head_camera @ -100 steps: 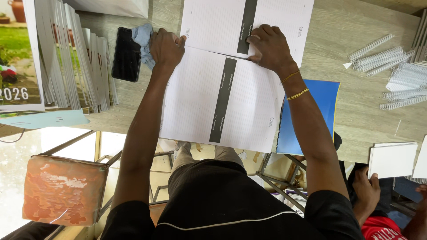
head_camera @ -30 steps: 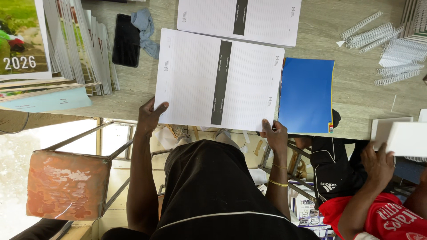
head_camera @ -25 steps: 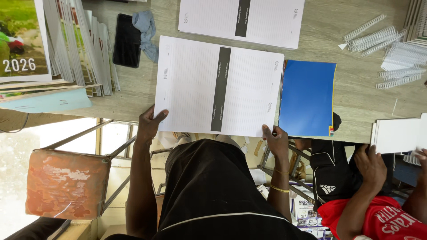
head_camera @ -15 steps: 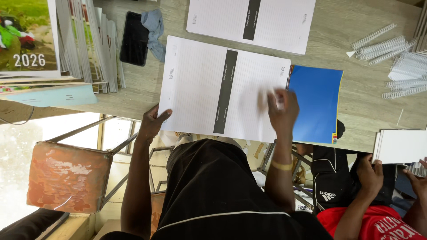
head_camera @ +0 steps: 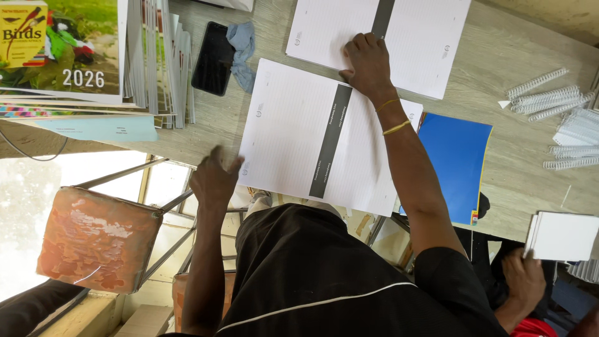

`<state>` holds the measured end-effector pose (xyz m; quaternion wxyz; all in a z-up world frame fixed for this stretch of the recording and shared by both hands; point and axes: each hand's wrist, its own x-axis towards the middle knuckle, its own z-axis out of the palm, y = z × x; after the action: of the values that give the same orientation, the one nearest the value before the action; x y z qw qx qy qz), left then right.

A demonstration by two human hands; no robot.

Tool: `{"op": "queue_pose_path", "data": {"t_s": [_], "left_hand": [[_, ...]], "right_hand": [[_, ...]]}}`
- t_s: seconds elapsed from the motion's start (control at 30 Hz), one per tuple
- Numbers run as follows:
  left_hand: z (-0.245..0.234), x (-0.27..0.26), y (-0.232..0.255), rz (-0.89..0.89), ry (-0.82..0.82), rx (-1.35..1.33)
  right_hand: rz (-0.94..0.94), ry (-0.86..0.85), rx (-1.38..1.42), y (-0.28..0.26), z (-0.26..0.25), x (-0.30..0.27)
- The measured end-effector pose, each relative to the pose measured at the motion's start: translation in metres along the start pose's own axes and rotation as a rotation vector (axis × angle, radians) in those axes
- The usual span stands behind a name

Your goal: The person opens a notebook and flips through its pages to check alignment. They then place a yellow cover sheet onto the notebook and continue to flip through the pages, ensuring the sheets are properly aligned for binding.

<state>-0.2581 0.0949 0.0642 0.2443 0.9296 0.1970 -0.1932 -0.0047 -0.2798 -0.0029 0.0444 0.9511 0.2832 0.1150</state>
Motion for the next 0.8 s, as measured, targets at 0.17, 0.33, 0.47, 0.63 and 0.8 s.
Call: {"op": "queue_pose_path", "data": {"t_s": [0.17, 0.33, 0.47, 0.63, 0.8], "left_hand": [[-0.012, 0.018, 0.058, 0.237, 0.185, -0.085], [0.025, 0.12, 0.129, 0.634, 0.165, -0.29], [0.037, 0.21, 0.167, 0.367, -0.025, -0.36], [0.038, 0.249, 0.203, 0.023, -0.112, -0.088], [0.051, 0.253, 0.205, 0.009, -0.134, -0.212]], "right_hand": [[0.084, 0.017, 0.043, -0.003, 0.001, -0.005], [0.204, 0.069, 0.388, 0.018, -0.018, -0.018], [0.491, 0.275, 0.555, 0.108, 0.036, -0.085], [1.447, 0.036, 1.002, 0.145, -0.014, -0.157], [1.492, 0.023, 1.255, 0.118, -0.071, -0.152]]}}
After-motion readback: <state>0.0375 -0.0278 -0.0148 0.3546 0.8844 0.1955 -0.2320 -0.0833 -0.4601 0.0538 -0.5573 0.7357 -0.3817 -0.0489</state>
